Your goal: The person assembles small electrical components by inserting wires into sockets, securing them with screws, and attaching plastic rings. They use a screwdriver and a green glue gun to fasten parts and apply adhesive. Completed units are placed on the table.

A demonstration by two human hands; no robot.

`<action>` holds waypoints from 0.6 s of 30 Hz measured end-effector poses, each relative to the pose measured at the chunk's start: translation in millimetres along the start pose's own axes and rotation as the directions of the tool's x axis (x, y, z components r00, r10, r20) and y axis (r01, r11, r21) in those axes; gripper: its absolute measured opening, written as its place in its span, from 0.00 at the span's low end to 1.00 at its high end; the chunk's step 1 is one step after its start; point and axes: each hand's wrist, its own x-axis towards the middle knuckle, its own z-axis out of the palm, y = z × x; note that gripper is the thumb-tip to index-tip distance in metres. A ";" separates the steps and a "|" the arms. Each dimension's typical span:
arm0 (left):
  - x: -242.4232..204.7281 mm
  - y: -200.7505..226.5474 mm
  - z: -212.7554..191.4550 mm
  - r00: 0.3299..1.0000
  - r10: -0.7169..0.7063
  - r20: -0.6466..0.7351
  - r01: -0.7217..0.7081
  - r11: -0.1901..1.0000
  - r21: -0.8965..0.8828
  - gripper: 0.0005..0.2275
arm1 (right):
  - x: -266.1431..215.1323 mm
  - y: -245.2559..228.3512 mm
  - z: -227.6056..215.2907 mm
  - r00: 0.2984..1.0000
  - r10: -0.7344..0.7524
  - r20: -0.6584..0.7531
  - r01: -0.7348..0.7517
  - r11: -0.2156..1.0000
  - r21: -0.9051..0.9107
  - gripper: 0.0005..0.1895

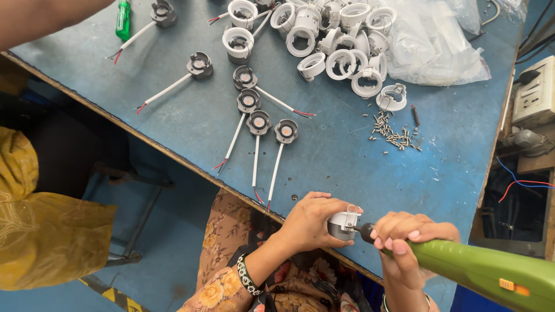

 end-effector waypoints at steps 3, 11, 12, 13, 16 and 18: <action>-0.2 -1.5 1.7 1.000 -0.004 0.003 0.004 1.000 0.011 0.24 | 1.5 4.6 0.0 1.000 -0.018 0.001 0.018 1.000 0.007 0.13; -1.0 -3.3 3.5 1.000 0.018 -0.016 -0.018 1.000 0.011 0.24 | 4.7 3.9 3.7 0.999 -0.022 -0.033 0.022 1.000 0.004 0.14; -0.8 -3.3 3.3 1.000 0.017 -0.016 -0.017 1.000 0.008 0.24 | 3.7 2.5 5.6 0.999 -0.012 -0.045 0.012 1.000 0.000 0.14; -1.0 -3.1 3.5 1.000 0.014 -0.015 -0.014 1.000 0.004 0.23 | 1.8 0.6 7.8 0.998 0.000 -0.058 0.000 1.000 -0.004 0.14; -0.8 -5.0 3.3 1.000 -0.008 -0.005 0.007 1.000 -0.027 0.23 | -5.8 -3.7 15.0 0.993 0.059 -0.101 -0.064 0.996 -0.056 0.12; -0.9 -5.9 3.4 1.000 -0.001 -0.022 0.000 1.000 -0.026 0.23 | -7.9 -4.9 17.7 0.983 0.089 -0.163 -0.097 0.994 -0.044 0.13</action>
